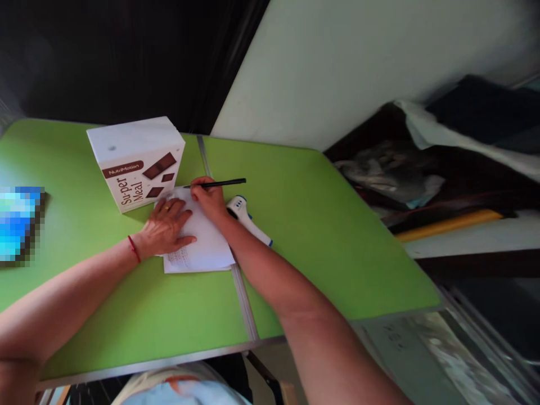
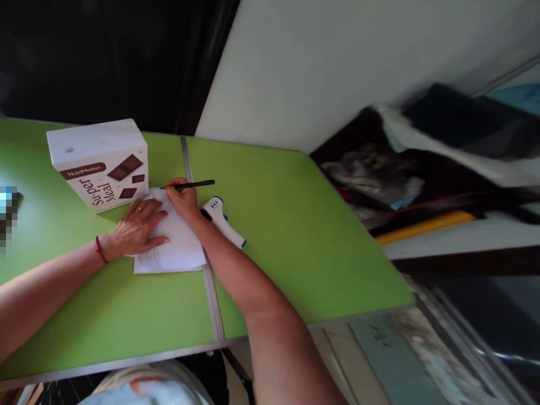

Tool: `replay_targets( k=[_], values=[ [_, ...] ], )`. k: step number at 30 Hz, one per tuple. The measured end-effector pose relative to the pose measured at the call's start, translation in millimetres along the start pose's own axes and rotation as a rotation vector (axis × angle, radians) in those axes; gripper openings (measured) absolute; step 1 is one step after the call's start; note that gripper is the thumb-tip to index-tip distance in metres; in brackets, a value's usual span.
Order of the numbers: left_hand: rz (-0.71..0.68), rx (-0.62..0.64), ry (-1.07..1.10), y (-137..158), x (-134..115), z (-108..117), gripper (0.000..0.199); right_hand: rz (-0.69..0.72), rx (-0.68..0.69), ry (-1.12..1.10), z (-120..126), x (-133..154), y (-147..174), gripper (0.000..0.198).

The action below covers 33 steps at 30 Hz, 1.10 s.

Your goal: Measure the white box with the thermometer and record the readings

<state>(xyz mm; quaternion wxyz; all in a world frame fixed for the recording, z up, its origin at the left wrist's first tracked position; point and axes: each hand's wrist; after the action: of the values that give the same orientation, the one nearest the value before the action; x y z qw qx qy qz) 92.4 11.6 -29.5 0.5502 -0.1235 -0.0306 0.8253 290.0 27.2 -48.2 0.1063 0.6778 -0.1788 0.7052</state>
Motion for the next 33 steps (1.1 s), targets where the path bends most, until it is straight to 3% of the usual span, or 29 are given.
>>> replay_targets(
  k=[5, 11, 18, 20, 25, 27, 28, 30, 31, 33],
  values=[
    [0.193, -0.062, -0.187, 1.9, 1.5, 13.5, 0.042, 0.112, -0.024, 0.049, 7.0, -13.1, 4.4, 0.016],
    [0.304, -0.085, -0.224, 0.0, 6.0, 28.0, 0.019, 0.303, 0.146, 0.427, 6.3, -13.0, 7.2, 0.012],
    [0.387, 0.298, -0.211, 9.7, 3.0, 66.3, 0.029, 0.338, 0.286, 0.537, 8.1, -3.5, 44.5, 0.015],
    [0.352, 0.318, -0.165, 24.4, 1.7, 70.6, 0.029, 0.355, 0.324, 0.544, 11.6, 0.1, 66.3, 0.021],
    [0.270, 0.131, -0.106, 67.2, -7.2, 62.0, 0.018, 0.397, 0.408, 0.585, 14.5, 5.5, 120.2, 0.028],
    [0.268, -0.018, -0.056, 76.9, 3.5, 57.0, 0.017, 0.411, 0.434, 0.604, 12.6, 7.5, 136.2, 0.027],
    [0.301, -0.162, -0.035, 79.2, 14.7, 54.4, 0.024, 0.418, 0.445, 0.614, 11.3, 8.5, 142.4, 0.027],
    [0.342, -0.481, 0.012, 79.7, 46.8, 47.6, 0.057, 0.430, 0.457, 0.629, 8.6, 10.2, 151.1, 0.029],
    [0.360, -0.592, 0.055, 78.5, 65.4, 42.8, 0.078, 0.432, 0.457, 0.635, 7.5, 10.8, 153.8, 0.030],
    [0.418, -0.686, 0.170, 74.8, 100.4, 30.6, 0.107, 0.438, 0.445, 0.643, 5.8, 11.2, 156.5, 0.032]
  ],
)
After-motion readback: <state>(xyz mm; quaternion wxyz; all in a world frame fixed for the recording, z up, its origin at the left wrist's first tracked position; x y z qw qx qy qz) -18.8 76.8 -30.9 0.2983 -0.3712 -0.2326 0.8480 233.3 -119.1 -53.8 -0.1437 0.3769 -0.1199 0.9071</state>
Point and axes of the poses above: each hand's wrist, its own y-axis away from the middle knuckle, its own z-axis out of the back of the hand, x = y × z, and after that the axes turned 5 degrees about x, right-handed
